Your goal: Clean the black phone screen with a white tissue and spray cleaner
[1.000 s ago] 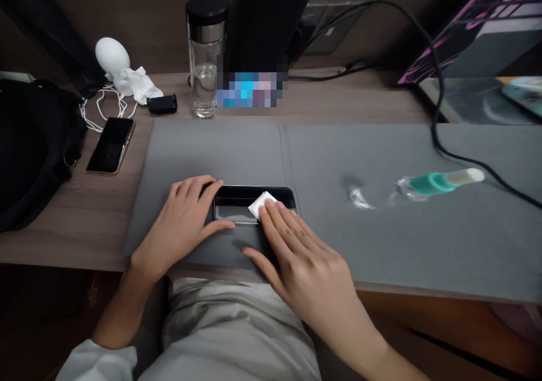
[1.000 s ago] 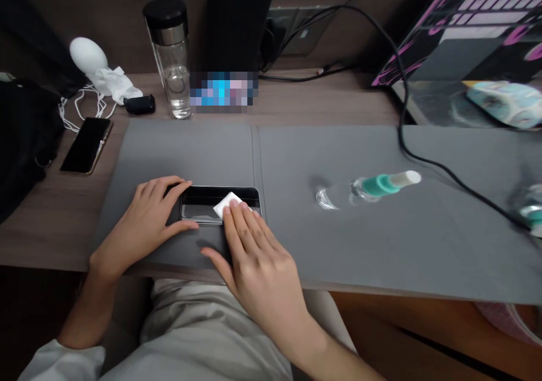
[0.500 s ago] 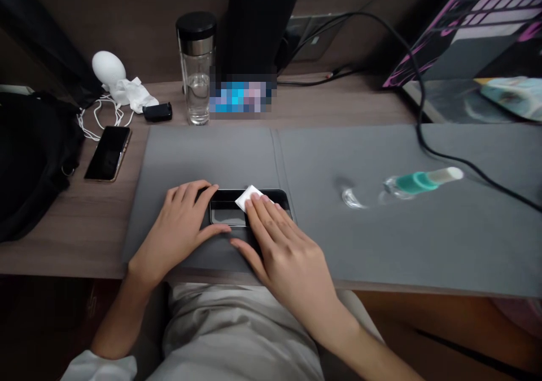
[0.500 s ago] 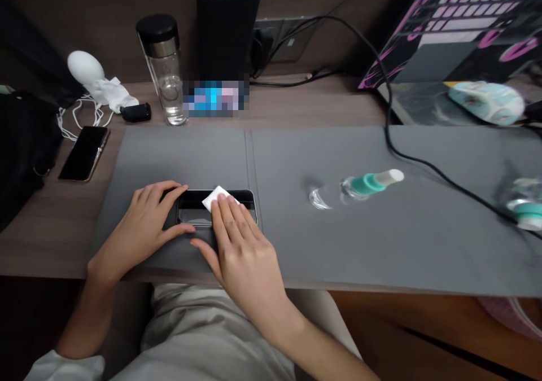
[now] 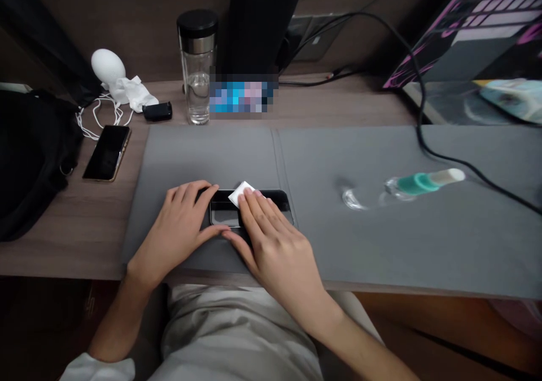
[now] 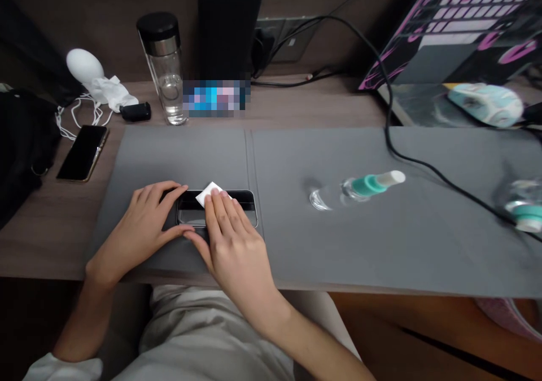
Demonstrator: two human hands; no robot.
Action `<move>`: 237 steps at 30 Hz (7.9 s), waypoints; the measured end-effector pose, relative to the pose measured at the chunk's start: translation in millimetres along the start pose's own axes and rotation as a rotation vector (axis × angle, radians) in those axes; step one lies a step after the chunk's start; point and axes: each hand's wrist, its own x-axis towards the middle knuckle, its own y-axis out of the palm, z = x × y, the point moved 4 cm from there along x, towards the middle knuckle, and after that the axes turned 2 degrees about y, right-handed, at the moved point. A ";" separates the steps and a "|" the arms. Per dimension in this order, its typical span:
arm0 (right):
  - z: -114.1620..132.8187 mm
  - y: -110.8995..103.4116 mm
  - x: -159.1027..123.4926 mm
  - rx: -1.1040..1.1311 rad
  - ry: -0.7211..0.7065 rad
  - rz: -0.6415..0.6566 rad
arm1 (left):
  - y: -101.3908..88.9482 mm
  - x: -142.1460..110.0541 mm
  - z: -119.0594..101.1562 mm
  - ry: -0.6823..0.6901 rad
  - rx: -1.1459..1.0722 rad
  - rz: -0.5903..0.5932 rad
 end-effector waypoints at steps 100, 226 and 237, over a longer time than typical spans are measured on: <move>-28.9 -24.8 -29.9 -0.185 0.019 -0.109 | -5.7 2.6 -1.3 0.001 0.048 -0.022; -82.3 -14.4 -11.1 0.131 -0.144 -0.028 | -17.6 -0.5 -9.9 0.289 0.076 -0.139; -82.9 -16.5 -10.4 0.206 -0.064 -0.041 | -19.2 0.3 -9.3 0.270 0.037 -0.163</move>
